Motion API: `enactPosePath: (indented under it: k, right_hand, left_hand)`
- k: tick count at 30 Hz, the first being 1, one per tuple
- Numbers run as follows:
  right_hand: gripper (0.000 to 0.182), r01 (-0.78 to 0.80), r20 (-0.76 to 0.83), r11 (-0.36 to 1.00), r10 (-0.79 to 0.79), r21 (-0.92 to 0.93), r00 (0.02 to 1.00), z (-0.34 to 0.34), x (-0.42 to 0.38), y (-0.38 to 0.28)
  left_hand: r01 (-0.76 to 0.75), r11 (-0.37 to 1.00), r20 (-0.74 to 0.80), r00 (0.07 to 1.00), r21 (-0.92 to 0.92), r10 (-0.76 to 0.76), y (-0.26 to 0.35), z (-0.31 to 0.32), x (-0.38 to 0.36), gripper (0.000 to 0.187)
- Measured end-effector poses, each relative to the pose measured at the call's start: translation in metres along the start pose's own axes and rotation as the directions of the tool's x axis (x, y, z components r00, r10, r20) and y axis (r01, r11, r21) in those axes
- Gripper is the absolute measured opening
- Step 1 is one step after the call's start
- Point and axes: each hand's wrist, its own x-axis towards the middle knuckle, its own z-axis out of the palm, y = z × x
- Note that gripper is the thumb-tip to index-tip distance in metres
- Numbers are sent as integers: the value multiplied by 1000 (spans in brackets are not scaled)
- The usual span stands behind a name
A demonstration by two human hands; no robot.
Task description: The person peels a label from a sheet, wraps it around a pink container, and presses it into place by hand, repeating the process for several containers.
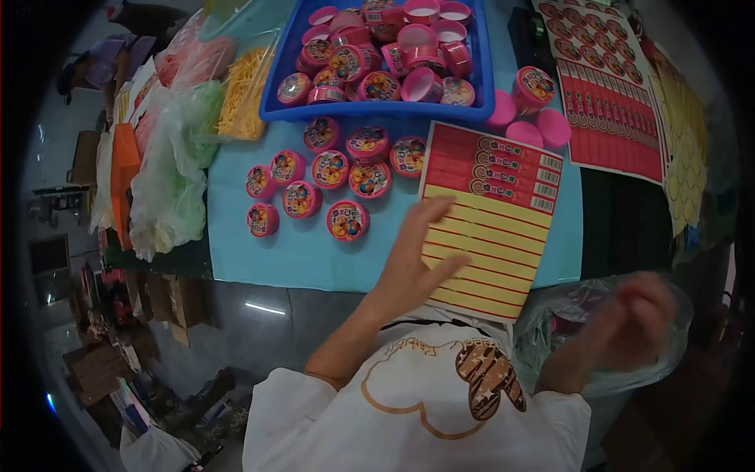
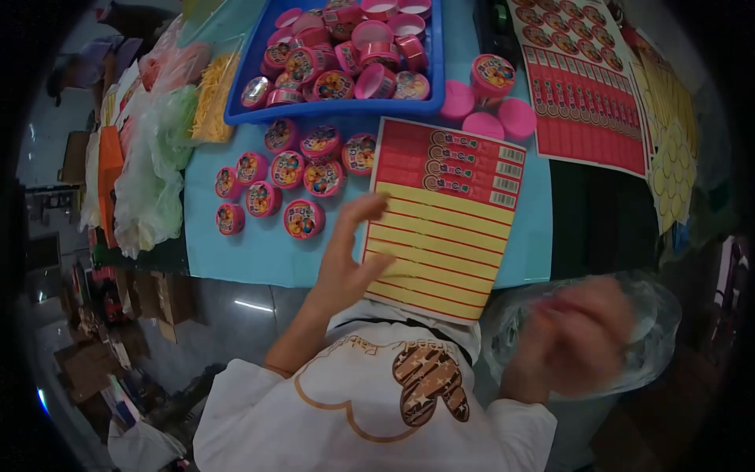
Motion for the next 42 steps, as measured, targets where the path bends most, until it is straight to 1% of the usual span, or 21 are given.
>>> enactPosePath:
  k: [1, 2, 4, 7, 9, 11, 13, 15, 19, 21, 22, 24, 28, 31, 32, 33, 34, 36, 37, 40, 42]
  right_hand:
    - [23, -72, 326, 997, 62, 16, 943, 20, 6, -15]
    - [20, -27, 424, 994, -23, 110, 905, 38, 6, -18]
    - [19, 19, 507, 974, -134, 224, 851, 64, 9, -24]
    - [21, -54, 521, 957, -109, 287, 846, 84, 16, -34]
    - [23, -244, 519, 945, 100, 218, 849, 89, 20, -33]
    - [22, -284, 506, 940, 154, 191, 849, 92, 20, -30]
    - [21, -326, 488, 931, 211, 162, 847, 93, 21, -29]
    - [19, -323, 412, 940, 253, 110, 875, 95, 24, -29]
    - [18, -407, 397, 905, 331, 123, 856, 94, 28, -35]
    - [18, -310, 402, 950, 273, 28, 874, 89, 30, -38]
    - [18, -308, 400, 951, 274, 22, 875, 84, 31, -38]
    - [19, -249, 407, 968, 242, -37, 881, 72, 32, -37]
    - [20, -85, 442, 986, 141, -144, 886, 52, 48, -37]
    - [21, -47, 265, 992, 76, -115, 961, 49, 54, -42]
    - [21, -13, 356, 1000, 17, -13, 934, 44, 53, -39]
    - [21, 12, 440, 995, -52, 94, 896, 40, 51, -37]
    - [21, 10, 445, 996, -51, 94, 894, 39, 52, -40]
    - [22, -205, 539, 888, -57, 413, 841, 42, 56, -49]
    - [22, -203, 537, 890, -55, 409, 842, 46, 57, -53]
    - [21, -340, 601, 827, 4, 447, 799, 60, 54, -58]
    - [19, -547, 590, 683, 208, 484, 780, 66, 47, -60]
  left_hand:
    - [116, 860, 184, 983, -497, -26, 13, -6, -5, 28]
    - [108, 864, 168, 985, -492, -28, 16, -12, -9, 28]
    - [137, 688, 223, 974, -712, 37, 20, -24, -16, 21]
    - [176, 656, 147, 984, -734, -99, 14, -46, -21, 15]
    - [152, 603, 97, 988, -783, -124, 0, -59, -23, 13]
    - [154, 907, -5, 985, -391, -170, -26, -79, -17, 15]
    - [60, 997, -170, 984, 41, -52, -60, -91, 3, 21]
    - [253, 967, -307, 919, -17, -245, -91, -101, 25, 26]
    - [248, 954, -309, 932, 168, -188, -139, -116, 64, 34]
    - [180, 827, -245, 968, 533, -53, -152, -110, 74, 45]
    - [176, 831, -244, 968, 528, -50, -156, -106, 79, 45]
    - [316, 655, -107, 935, 686, -340, -160, -100, 87, 50]
    - [265, 715, -244, 960, 646, -135, -149, -99, 80, 51]
    - [143, 880, -235, 971, 452, -37, -91, -110, 53, 57]
    - [170, 980, -198, 969, 106, -147, -68, -108, 45, 62]
    - [202, 946, -127, 962, -253, -240, -55, -104, 36, 66]
    - [206, 944, -126, 962, -256, -244, -51, -99, 28, 66]
    - [83, 832, -55, 989, -548, -135, -44, -89, 16, 75]
    - [135, 734, 21, 987, -666, -162, -35, -82, 14, 84]
    - [244, 572, 183, 970, -783, -163, -24, -62, 4, 90]
    - [276, 476, 230, 961, -835, -154, -15, -51, 2, 88]
